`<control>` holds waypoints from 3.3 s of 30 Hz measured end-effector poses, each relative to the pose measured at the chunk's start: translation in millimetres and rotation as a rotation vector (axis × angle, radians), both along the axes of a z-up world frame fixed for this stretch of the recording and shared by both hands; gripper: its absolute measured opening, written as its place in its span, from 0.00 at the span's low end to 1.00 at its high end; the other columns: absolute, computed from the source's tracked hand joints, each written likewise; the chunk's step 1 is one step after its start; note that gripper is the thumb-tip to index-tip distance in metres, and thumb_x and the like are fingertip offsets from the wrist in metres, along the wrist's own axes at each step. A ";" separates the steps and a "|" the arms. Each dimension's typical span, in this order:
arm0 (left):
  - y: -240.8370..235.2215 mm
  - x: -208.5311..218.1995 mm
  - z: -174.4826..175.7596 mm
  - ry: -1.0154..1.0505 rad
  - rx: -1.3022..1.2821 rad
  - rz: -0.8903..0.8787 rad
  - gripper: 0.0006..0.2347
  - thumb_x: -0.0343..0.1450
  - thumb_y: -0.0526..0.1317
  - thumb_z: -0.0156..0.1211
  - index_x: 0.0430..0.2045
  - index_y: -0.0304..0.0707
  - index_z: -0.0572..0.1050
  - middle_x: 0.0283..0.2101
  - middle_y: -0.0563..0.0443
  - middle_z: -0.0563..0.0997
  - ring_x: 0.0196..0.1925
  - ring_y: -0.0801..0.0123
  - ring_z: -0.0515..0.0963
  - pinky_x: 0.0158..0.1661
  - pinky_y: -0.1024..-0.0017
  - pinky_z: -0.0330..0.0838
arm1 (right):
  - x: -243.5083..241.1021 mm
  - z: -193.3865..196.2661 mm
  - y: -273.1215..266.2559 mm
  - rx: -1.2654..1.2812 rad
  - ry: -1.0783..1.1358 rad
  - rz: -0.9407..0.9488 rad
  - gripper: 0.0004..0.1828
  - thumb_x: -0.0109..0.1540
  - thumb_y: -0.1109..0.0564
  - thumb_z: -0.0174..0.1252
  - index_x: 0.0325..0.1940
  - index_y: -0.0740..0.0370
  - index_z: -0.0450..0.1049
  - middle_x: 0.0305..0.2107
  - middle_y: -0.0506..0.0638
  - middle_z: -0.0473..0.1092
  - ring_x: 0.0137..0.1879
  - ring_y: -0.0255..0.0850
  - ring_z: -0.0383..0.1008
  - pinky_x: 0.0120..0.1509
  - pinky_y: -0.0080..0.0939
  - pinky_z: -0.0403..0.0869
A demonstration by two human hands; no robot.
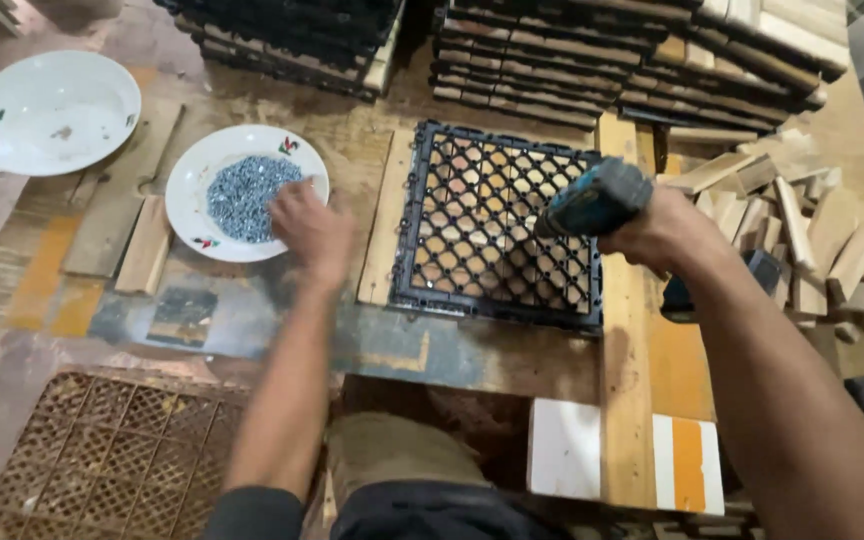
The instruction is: Assembling wooden slats into a plastic grid to create interlocking floor tiles using a power drill.
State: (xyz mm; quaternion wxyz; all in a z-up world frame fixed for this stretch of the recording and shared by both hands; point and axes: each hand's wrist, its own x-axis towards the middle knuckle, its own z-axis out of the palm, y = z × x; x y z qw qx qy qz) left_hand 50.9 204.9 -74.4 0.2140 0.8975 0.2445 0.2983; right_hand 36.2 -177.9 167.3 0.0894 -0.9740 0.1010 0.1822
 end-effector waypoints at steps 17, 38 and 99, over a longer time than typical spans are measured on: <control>57.8 -41.6 49.4 -0.001 -0.454 -0.048 0.03 0.67 0.37 0.54 0.29 0.42 0.74 0.32 0.46 0.81 0.37 0.50 0.78 0.40 0.51 0.70 | -123.3 66.6 50.9 0.511 -0.080 -0.408 0.38 0.56 0.64 0.67 0.69 0.46 0.68 0.44 0.55 0.75 0.45 0.46 0.73 0.54 0.48 0.72; -132.8 -61.5 75.6 -0.046 -2.406 -0.661 0.07 0.68 0.34 0.69 0.33 0.29 0.79 0.36 0.40 0.85 0.34 0.61 0.87 0.36 0.75 0.85 | -127.7 -9.6 27.6 0.820 -0.401 -0.136 0.28 0.48 0.62 0.72 0.51 0.64 0.74 0.39 0.58 0.78 0.38 0.50 0.80 0.49 0.47 0.79; -149.6 -47.7 62.4 0.488 0.126 -0.613 0.47 0.68 0.76 0.38 0.72 0.34 0.50 0.77 0.37 0.45 0.79 0.46 0.37 0.71 0.34 0.31 | 17.3 56.8 129.1 0.007 0.188 0.058 0.33 0.58 0.66 0.66 0.66 0.50 0.68 0.51 0.58 0.74 0.54 0.53 0.74 0.61 0.53 0.74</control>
